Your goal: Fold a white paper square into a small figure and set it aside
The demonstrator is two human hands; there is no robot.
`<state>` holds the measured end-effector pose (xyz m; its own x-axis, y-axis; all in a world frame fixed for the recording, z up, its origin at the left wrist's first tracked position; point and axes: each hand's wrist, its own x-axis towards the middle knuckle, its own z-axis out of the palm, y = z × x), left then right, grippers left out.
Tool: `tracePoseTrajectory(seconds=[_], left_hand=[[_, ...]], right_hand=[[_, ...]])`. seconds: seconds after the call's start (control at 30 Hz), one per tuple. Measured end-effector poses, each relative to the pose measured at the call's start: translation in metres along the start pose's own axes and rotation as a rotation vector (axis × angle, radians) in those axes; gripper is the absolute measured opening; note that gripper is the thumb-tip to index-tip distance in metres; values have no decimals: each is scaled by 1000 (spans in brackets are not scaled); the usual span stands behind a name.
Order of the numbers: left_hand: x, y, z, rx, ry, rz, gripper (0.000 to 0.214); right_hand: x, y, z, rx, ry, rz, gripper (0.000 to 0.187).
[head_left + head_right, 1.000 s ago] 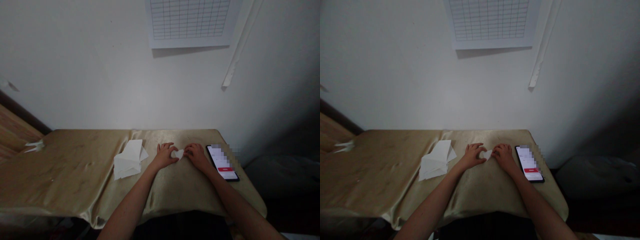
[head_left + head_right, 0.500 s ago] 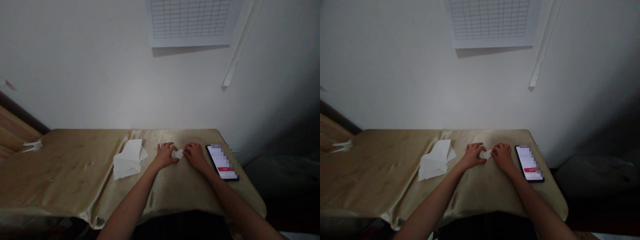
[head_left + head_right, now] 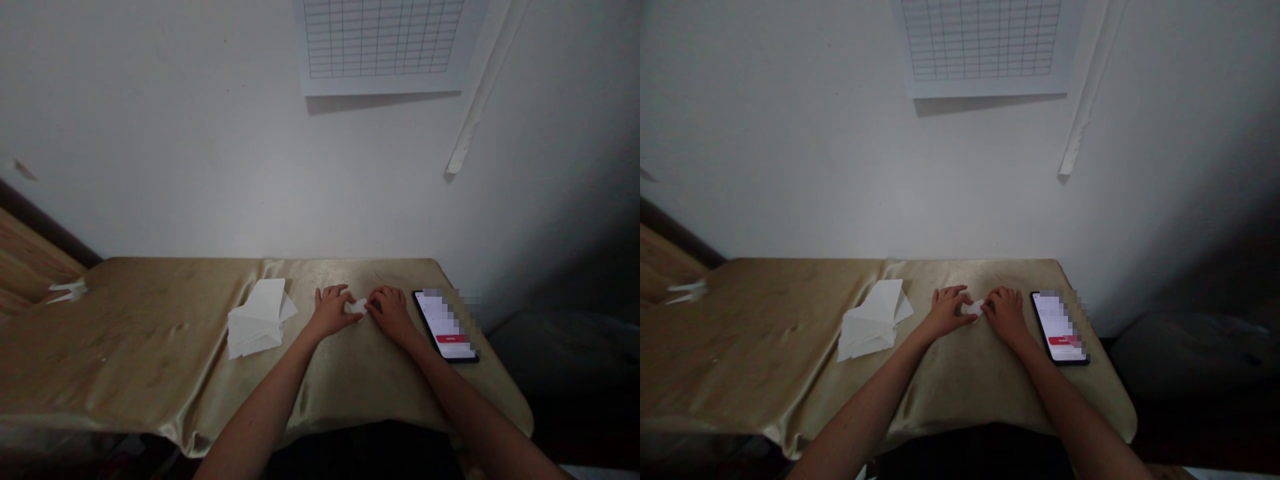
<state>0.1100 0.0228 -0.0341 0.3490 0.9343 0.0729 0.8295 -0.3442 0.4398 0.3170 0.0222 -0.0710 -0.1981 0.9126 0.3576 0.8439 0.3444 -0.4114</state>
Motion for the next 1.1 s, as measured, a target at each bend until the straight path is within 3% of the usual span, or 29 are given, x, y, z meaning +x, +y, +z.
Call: tracePoseTrajectory(seconds=[1.1], left_hand=[[3, 2, 2, 37, -47, -16, 47]], right_hand=[[1, -9, 2, -178, -1, 30, 16]])
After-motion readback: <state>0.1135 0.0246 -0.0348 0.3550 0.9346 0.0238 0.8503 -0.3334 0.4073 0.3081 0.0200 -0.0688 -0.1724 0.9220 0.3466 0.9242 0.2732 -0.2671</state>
